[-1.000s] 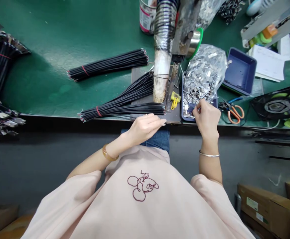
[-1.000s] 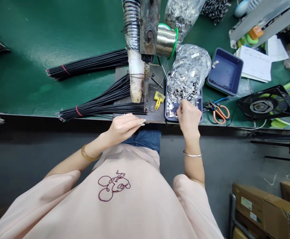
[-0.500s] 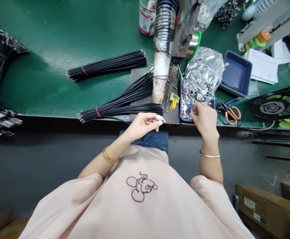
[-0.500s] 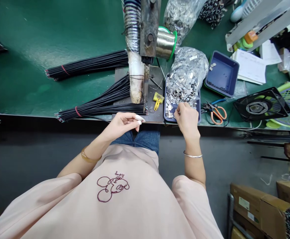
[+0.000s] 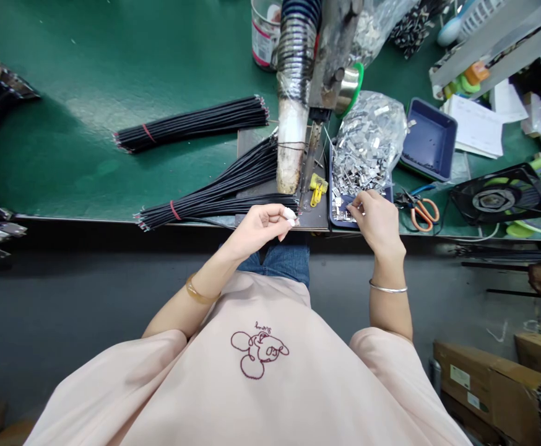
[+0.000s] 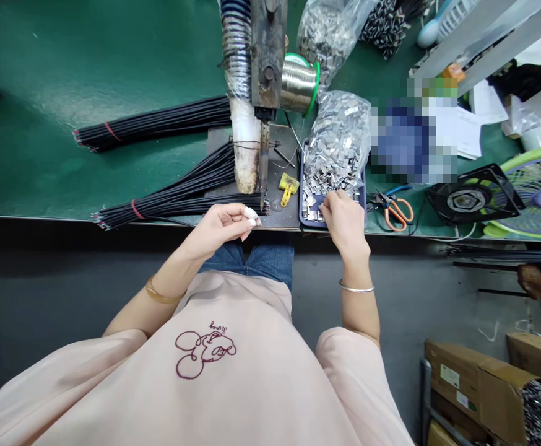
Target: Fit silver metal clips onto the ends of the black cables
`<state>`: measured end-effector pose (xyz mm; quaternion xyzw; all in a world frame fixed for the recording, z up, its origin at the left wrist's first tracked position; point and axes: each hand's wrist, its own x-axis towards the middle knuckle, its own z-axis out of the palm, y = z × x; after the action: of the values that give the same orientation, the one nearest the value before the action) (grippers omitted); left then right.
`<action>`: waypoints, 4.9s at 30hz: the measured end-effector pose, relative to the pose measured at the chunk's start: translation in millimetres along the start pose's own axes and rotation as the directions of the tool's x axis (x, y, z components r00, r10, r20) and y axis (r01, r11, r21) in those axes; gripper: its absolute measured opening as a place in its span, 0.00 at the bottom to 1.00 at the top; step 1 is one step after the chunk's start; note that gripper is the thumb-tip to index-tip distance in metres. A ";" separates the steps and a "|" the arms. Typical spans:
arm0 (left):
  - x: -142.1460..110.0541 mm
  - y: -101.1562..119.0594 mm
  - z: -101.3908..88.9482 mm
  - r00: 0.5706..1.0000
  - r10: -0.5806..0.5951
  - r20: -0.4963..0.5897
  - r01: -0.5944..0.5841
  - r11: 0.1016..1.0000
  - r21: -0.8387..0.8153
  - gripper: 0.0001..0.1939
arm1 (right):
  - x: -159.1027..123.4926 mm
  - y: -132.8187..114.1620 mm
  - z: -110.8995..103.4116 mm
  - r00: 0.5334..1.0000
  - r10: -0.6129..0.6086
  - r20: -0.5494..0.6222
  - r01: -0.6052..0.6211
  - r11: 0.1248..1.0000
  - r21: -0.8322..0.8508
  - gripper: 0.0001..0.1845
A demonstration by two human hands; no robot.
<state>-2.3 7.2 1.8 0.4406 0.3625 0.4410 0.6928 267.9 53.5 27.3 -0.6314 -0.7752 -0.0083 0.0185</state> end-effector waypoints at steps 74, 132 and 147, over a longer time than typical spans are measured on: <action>10.4 -3.7 12.5 0.973 0.030 -0.229 -0.013 0.997 0.077 0.05 | -52.1 -107.3 40.5 0.851 0.095 -0.516 0.307 0.706 0.638 0.03; 5.4 -4.8 19.8 0.960 0.168 -0.224 -0.067 0.915 0.398 0.09 | -41.9 -107.9 27.2 0.803 0.040 -0.595 0.382 0.730 0.566 0.06; -1.5 16.8 6.9 0.996 -0.087 0.038 0.081 0.987 0.140 0.11 | -43.9 -93.4 26.2 0.744 -0.206 -0.636 0.549 0.731 0.406 0.07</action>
<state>-1.5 7.5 20.0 0.4814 0.3951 0.3757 0.6863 184.9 -7.5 0.3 -0.3856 -0.8177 0.0387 0.4257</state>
